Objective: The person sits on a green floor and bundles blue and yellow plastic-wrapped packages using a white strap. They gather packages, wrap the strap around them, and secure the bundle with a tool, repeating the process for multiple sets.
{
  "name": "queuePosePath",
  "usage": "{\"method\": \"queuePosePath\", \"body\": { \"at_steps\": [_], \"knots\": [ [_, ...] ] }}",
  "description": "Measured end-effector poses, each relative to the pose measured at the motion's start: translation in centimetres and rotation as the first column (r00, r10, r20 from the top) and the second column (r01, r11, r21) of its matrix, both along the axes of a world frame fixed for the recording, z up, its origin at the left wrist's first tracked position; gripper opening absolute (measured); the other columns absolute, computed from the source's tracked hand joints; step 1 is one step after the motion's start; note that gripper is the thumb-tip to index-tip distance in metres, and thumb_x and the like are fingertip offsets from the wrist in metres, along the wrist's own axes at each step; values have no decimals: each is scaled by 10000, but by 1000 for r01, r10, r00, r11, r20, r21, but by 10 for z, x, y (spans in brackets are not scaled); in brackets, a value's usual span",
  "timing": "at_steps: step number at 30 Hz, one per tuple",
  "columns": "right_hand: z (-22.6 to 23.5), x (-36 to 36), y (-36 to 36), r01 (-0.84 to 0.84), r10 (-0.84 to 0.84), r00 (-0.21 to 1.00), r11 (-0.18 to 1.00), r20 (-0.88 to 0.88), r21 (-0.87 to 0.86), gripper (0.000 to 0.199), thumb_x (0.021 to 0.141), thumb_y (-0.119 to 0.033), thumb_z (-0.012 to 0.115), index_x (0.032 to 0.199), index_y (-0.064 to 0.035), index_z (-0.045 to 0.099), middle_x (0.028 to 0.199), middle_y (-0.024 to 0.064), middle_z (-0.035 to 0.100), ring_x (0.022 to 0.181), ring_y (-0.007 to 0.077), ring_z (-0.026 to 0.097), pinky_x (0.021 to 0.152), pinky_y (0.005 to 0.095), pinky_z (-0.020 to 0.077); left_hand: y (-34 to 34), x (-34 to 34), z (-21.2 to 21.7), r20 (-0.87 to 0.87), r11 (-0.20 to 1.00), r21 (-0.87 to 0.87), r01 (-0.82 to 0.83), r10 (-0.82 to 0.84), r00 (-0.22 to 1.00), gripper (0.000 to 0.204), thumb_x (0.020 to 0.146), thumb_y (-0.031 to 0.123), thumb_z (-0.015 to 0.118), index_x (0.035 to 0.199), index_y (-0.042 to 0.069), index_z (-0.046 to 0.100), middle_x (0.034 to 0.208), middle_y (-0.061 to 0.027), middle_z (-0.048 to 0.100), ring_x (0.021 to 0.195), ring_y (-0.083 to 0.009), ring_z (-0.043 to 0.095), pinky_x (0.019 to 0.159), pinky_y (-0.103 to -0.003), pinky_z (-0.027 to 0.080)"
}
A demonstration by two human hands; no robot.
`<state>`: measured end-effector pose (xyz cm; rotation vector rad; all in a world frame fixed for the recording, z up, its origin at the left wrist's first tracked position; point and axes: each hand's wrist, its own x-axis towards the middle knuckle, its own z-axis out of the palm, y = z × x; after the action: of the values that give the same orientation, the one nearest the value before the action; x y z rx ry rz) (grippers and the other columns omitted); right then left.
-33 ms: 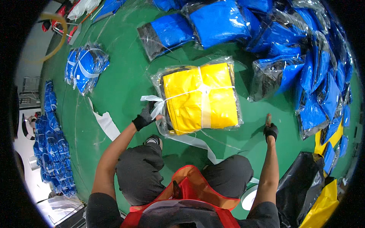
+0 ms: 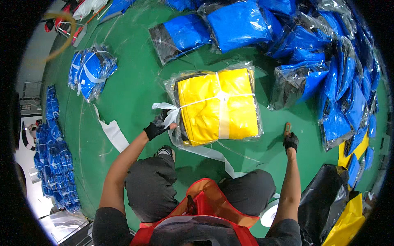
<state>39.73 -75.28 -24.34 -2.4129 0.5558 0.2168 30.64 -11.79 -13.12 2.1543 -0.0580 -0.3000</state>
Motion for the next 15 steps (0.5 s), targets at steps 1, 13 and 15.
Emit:
{"method": "queuePosePath", "body": {
  "at_steps": [1,13,15],
  "knots": [
    [14,-1,24,-82,84,994,996,76,-26,229,845,-204,596,923,4,541,819,112,607,644,200,610,555,320,468,6,-11,-8,-79,999,0,-41,41,996,702,733,364,722,1274,46,406,1179,-147,526,1066,-261,511,916,-366,398],
    [275,12,353,-892,899,407,351,-165,-284,157,781,-223,615,824,-73,636,711,99,634,627,268,617,573,345,487,43,-41,2,-143,944,-330,-15,-35,989,613,797,376,653,1260,39,434,1200,-103,513,1105,-206,486,937,-315,379],
    [294,9,394,-912,847,366,243,-385,-331,150,775,-263,587,815,-126,634,738,107,628,679,310,609,608,394,491,28,-23,-18,0,886,-456,84,-94,996,746,767,367,682,1323,34,312,1324,-117,391,1214,-246,397,999,-334,330]
  ]
}}
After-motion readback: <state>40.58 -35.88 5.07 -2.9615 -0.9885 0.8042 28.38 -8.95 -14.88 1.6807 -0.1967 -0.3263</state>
